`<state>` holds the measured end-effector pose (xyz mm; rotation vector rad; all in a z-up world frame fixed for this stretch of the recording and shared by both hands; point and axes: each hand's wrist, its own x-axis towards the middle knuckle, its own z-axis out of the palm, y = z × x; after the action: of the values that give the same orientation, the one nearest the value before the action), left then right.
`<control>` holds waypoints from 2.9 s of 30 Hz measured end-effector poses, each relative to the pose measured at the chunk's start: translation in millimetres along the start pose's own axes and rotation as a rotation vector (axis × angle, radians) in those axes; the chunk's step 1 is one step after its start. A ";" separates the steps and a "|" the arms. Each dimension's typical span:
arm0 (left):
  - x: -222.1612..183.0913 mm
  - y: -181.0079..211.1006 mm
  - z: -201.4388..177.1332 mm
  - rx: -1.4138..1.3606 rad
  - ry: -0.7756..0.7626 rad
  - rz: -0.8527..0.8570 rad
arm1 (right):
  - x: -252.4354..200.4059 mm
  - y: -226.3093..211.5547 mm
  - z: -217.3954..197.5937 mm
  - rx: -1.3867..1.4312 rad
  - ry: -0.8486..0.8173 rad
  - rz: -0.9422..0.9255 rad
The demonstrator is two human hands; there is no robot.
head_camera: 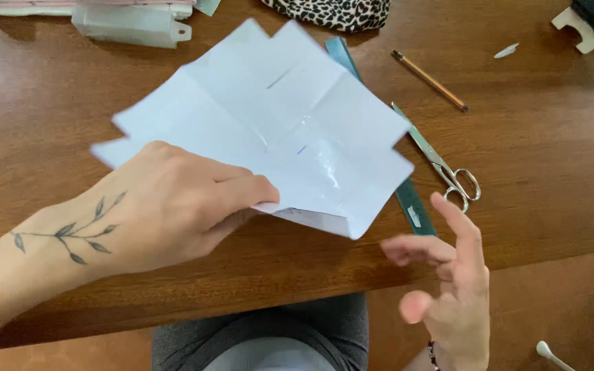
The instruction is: Fold and cut a printed sheet of paper to create a small handmade bag
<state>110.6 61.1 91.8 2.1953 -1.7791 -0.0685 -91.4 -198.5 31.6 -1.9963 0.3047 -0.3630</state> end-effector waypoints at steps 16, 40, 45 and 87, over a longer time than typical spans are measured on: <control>-12.4 22.9 -34.6 -0.367 0.322 -0.067 | 58.7 -29.1 27.0 0.135 -0.130 -0.241; -16.4 -37.5 43.7 -1.146 0.681 -0.786 | 136.3 -41.9 102.3 0.632 -0.846 0.277; -15.8 -30.9 35.1 -1.253 0.691 -0.901 | 137.8 -28.7 119.4 0.601 -0.631 0.370; -26.7 -36.8 55.5 -1.336 0.444 -0.758 | 147.8 -12.4 98.4 0.341 -0.277 0.301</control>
<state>126.6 81.6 25.0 1.4721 -0.2842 -0.6494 83.3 -166.5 19.5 -1.6100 0.3360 0.0526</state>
